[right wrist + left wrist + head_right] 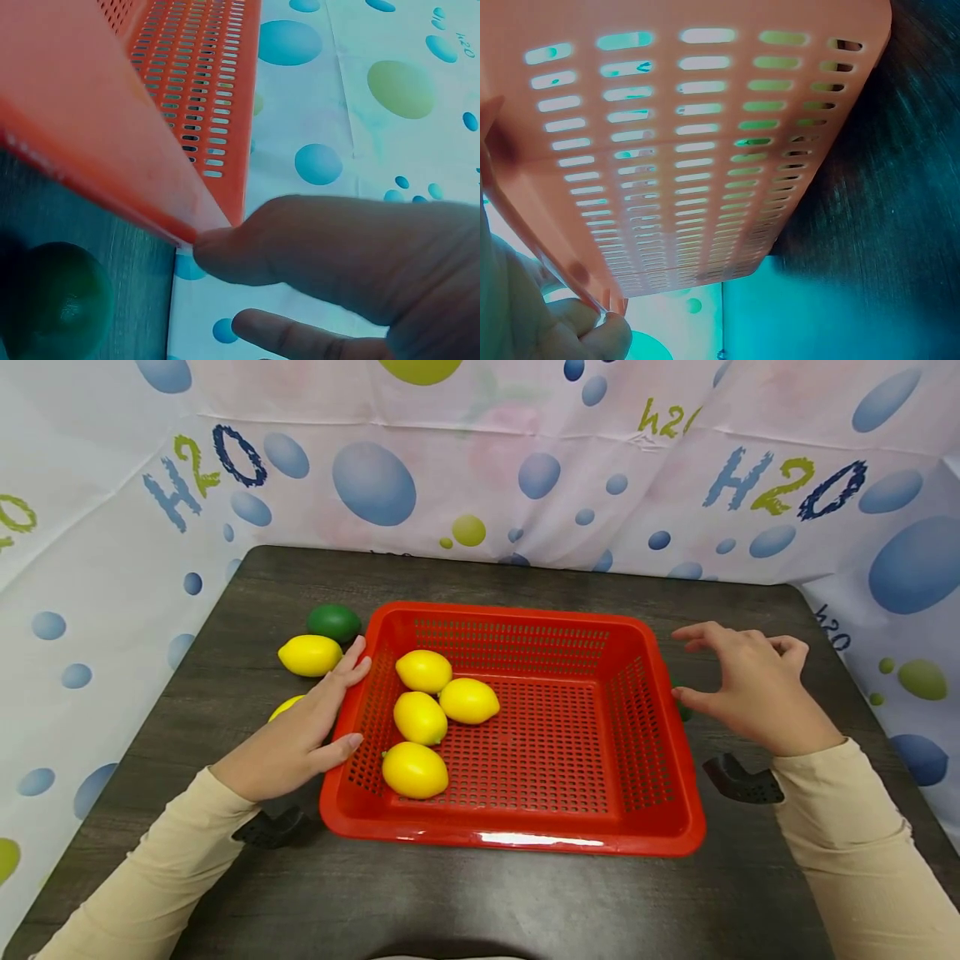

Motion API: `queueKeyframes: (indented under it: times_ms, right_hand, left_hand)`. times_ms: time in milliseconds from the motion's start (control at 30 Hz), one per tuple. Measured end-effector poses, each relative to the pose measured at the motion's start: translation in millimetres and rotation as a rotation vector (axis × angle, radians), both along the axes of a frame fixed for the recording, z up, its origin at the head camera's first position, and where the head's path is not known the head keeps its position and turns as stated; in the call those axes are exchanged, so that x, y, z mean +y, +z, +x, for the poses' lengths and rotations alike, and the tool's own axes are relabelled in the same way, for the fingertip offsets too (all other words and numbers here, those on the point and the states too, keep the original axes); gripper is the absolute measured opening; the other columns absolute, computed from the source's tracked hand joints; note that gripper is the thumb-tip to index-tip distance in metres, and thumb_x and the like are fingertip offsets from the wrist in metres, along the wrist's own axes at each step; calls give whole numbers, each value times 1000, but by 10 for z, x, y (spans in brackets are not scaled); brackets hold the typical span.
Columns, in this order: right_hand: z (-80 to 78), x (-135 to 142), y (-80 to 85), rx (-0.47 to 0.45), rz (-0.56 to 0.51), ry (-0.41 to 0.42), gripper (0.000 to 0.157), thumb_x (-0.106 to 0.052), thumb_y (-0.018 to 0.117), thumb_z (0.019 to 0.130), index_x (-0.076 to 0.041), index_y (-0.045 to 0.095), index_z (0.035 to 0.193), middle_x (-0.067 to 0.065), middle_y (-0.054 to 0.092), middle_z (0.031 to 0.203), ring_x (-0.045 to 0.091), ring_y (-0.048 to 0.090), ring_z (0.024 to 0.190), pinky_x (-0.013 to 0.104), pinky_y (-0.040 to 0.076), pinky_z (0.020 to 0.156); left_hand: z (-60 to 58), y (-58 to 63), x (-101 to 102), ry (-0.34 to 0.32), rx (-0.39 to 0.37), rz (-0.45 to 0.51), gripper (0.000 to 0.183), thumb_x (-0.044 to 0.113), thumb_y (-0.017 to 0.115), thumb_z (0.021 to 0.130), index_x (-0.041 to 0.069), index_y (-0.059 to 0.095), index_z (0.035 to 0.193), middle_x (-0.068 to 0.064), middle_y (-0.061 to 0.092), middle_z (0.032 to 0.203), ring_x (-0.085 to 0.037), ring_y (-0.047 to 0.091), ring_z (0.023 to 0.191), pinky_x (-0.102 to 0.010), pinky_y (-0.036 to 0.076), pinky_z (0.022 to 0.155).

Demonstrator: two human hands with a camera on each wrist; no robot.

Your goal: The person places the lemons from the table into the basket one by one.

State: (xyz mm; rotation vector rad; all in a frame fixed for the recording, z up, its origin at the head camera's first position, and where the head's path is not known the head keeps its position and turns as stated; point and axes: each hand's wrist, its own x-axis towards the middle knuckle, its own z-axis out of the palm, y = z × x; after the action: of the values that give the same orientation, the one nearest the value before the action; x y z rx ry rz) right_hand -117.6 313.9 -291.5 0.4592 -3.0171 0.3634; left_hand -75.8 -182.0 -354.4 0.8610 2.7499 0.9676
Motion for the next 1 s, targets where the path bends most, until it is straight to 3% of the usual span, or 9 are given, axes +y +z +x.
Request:
queueKeyframes:
  times_ms: [500,733,1000]
  right_hand:
    - [-98,137,-126,-85,-29,-4,69,-12,86,81,0,51,140,34,61,125,50,49,107,67,14,80]
    - [-114,142,-189,-99,-35,-18,69,-13,87,81,1,51,138,36,61,125,53,45,113,69,14,83]
    - [-153,209,-287,-132,-48,-36,68,-17,85,83,3,51,138,38,60,126,54,50,110,69,13,82]
  left_hand:
    - [-3,11,8,-1,-6,-5,81,28,56,102,6,10,165,2,-11,172,-21,6,158,-57,10,125]
    - [-3,8,4,-2,-4,-6,81,28,56,102,6,10,165,2,-11,172,-21,7,158,-56,10,125]
    - [-2,7,3,-1,-3,-5,81,28,56,102,6,10,165,2,-11,172,-22,7,158,-57,10,125]
